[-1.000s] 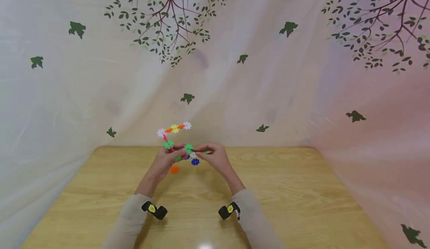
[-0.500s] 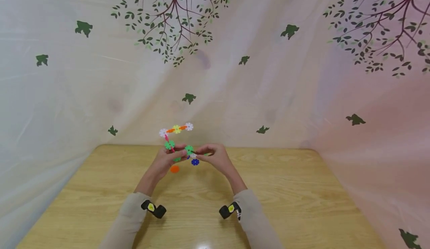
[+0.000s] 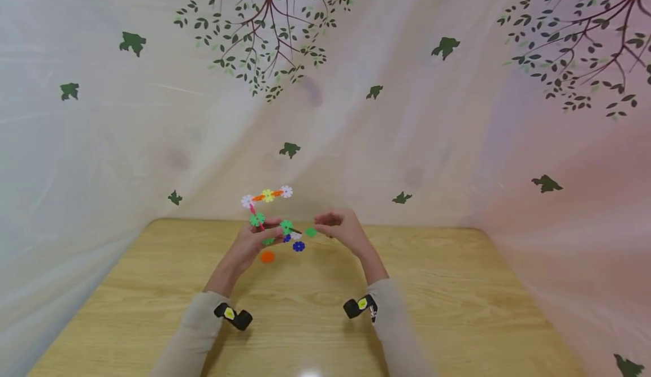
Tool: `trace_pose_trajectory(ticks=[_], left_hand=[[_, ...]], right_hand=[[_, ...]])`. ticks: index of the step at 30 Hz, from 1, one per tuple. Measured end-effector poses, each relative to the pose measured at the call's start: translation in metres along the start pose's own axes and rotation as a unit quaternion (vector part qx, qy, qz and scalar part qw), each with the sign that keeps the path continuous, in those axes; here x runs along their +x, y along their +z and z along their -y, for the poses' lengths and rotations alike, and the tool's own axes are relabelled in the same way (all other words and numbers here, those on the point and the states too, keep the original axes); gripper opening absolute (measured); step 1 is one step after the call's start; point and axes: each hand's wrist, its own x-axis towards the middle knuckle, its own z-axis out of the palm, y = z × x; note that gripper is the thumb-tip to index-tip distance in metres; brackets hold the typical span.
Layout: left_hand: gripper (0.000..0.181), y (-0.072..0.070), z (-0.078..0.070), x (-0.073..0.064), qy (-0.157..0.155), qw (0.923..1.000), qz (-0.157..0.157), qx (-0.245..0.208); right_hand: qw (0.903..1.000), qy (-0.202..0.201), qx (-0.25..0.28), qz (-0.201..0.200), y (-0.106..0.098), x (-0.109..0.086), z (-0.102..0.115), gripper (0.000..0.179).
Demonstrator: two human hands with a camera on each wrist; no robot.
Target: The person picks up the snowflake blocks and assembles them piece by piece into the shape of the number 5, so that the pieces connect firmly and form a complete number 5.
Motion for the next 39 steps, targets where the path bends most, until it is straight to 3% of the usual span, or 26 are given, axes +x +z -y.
trace_pose_trajectory(ticks=[8, 17, 24, 39], left_hand=[[0.033, -0.002, -0.005, 0.000, -0.001, 0.9999, -0.016, -0.002], [0.038, 0.000, -0.008, 0.000, -0.013, 0.9998, -0.011, 0.011], [0.037, 0.003, -0.006, 0.002, 0.000, 1.0000, 0.002, 0.004], [0.036, 0.000, 0.002, 0.001, 0.010, 0.9997, 0.017, 0.015]], right_hand=[[0.9959, 0.056, -0.070, 0.011, -0.025, 0.022, -0.024, 0.028], [0.9819, 0.117, -0.142, 0.044, -0.027, 0.035, -0.068, 0.032], [0.9786, 0.101, -0.171, 0.056, -0.021, 0.042, -0.084, 0.033], [0.9781, 0.083, -0.183, 0.055, -0.012, 0.033, -0.076, 0.024]])
